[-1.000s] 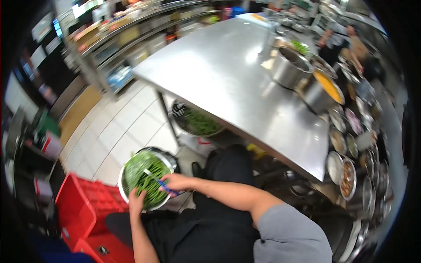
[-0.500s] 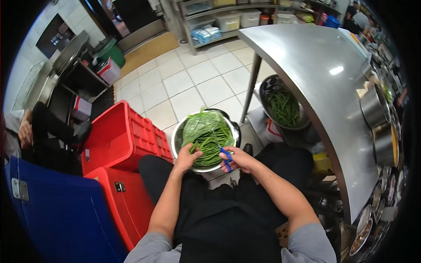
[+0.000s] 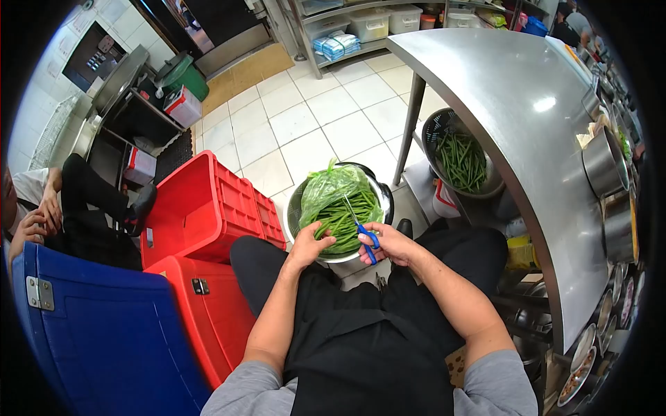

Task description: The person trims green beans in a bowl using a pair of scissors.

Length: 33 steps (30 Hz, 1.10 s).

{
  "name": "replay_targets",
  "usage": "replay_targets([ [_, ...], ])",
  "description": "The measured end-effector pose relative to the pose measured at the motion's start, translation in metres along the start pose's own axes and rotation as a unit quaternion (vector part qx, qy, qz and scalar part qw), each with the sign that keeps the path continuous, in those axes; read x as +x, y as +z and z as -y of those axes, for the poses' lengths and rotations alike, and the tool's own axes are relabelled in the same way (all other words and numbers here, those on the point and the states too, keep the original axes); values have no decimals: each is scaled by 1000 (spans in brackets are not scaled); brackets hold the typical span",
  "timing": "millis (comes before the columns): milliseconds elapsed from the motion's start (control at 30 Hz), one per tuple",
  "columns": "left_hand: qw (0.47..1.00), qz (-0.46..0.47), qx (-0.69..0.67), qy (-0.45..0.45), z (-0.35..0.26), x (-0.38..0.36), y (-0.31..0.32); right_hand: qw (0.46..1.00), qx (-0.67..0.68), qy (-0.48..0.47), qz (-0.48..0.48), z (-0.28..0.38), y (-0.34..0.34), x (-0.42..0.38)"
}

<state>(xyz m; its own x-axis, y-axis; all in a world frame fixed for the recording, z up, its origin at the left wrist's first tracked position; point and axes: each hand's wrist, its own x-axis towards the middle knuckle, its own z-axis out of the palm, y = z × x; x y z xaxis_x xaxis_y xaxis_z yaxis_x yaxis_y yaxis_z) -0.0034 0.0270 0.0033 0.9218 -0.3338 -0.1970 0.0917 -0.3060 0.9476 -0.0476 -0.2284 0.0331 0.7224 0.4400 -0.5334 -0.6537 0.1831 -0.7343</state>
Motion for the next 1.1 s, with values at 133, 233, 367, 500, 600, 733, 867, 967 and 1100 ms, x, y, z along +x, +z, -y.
replay_targets([
  [133,998,30,57,7,14,2,-2,1000,-19,2,15,0,3,1],
  [233,999,34,18,0,9,0,5,999,-36,14,21,-1,4,3],
  [367,997,32,55,-34,-9,-4,3,998,-63,26,13,-8,-1,7],
  [500,980,-16,-152,-126,-6,1,-1,997,-73,16,10,-11,-1,8],
  [600,922,-142,-352,-71,-6,6,0,996,-62,55,14,-8,1,8],
  [733,915,-161,-364,-63,-9,4,8,998,-23,29,48,-5,7,6],
  [867,909,-152,-384,-51,-5,3,14,999,-13,18,38,-5,6,6],
  [967,914,-159,-371,-37,-7,1,16,998,-17,30,43,-3,6,4],
  [1100,936,-150,-318,-29,-8,1,22,998,-7,17,64,-5,7,4],
])
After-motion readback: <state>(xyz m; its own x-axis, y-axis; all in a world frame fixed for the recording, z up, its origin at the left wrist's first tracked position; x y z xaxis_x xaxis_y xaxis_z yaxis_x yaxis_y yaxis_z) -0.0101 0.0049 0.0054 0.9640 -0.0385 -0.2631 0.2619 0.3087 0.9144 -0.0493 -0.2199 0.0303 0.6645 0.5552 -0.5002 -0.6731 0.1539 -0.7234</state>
